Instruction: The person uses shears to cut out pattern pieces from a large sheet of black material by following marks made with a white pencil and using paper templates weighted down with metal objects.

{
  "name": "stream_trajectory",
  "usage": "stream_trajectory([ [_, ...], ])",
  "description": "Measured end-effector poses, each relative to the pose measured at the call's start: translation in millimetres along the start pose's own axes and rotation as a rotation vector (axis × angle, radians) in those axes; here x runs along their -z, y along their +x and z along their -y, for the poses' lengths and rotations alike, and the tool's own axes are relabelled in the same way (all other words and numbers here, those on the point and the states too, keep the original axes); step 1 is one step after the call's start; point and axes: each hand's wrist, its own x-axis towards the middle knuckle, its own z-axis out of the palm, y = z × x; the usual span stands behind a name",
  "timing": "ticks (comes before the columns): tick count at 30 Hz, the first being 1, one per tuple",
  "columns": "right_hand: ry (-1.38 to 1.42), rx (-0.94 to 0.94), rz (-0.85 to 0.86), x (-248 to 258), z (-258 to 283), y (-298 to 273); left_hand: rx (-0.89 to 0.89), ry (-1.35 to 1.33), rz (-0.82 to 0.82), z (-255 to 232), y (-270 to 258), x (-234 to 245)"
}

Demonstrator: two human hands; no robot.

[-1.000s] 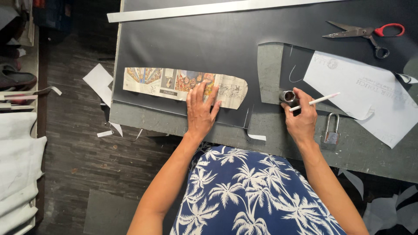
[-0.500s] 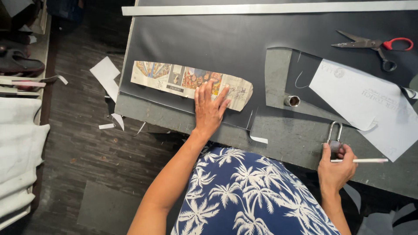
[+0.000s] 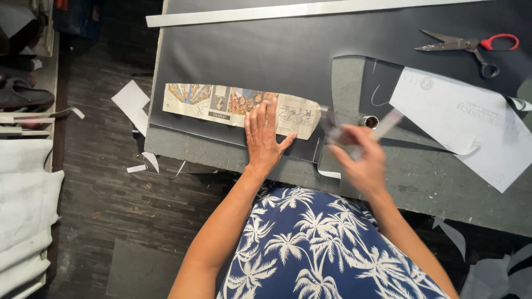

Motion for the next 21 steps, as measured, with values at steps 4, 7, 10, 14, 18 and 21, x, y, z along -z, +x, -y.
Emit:
stream_trajectory([
  [4,-0.044,0.148,0.134,-60,12,57,0.013,-0.098,-0.061,2,-1,1],
  [7,-0.188,0.227,0.122,-78,5,68,0.070,-0.164,-0.060,2,1,1],
  [10,-0.327,0.263,0.090,-77,-8,66,0.048,-0.162,-0.063,5,1,3],
  [14,-0.399,0.278,0.079,-72,-16,59,-0.015,-0.177,0.035,21,-5,9],
  [18,-0.408,0.304,0.077,-71,-20,54,0.032,0.105,0.045,60,-6,17],
  [21,-0.411,0.311,0.062,-72,-22,49,0.093,0.138,0.024,90,-9,32],
])
